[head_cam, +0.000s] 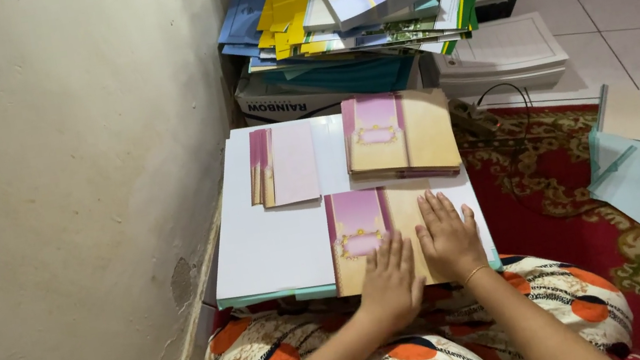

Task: Folding and stacking printed cards on a flat surface

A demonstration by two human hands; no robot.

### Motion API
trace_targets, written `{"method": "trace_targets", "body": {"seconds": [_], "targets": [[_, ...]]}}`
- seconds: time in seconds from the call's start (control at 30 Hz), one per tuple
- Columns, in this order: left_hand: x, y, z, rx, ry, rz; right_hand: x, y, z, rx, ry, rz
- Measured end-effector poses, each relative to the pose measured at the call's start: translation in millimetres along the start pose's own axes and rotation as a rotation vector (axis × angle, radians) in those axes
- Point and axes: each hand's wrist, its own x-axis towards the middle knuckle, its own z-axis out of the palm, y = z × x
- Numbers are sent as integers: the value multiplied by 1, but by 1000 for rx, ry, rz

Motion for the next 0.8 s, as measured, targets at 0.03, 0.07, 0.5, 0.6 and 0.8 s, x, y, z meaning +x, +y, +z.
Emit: {"method": "trace_targets", "body": {"seconds": [0.03, 0.07, 0.5, 0.6, 0.8], "targets": [[14, -2, -7, -1, 0, -1, -1, 0, -1, 0, -1, -1], [29, -6, -16, -14, -68, -78, 0, 0, -2, 14, -8, -1], [28, -6, 28, 74, -61, -43, 2, -10, -17, 83, -15, 23], [35, 19, -61, -10, -359, -167, 3, -6, -10, 81, -22, 29], [122, -67, 33, 68, 98, -195, 3, 5, 3, 26, 12, -15]]}}
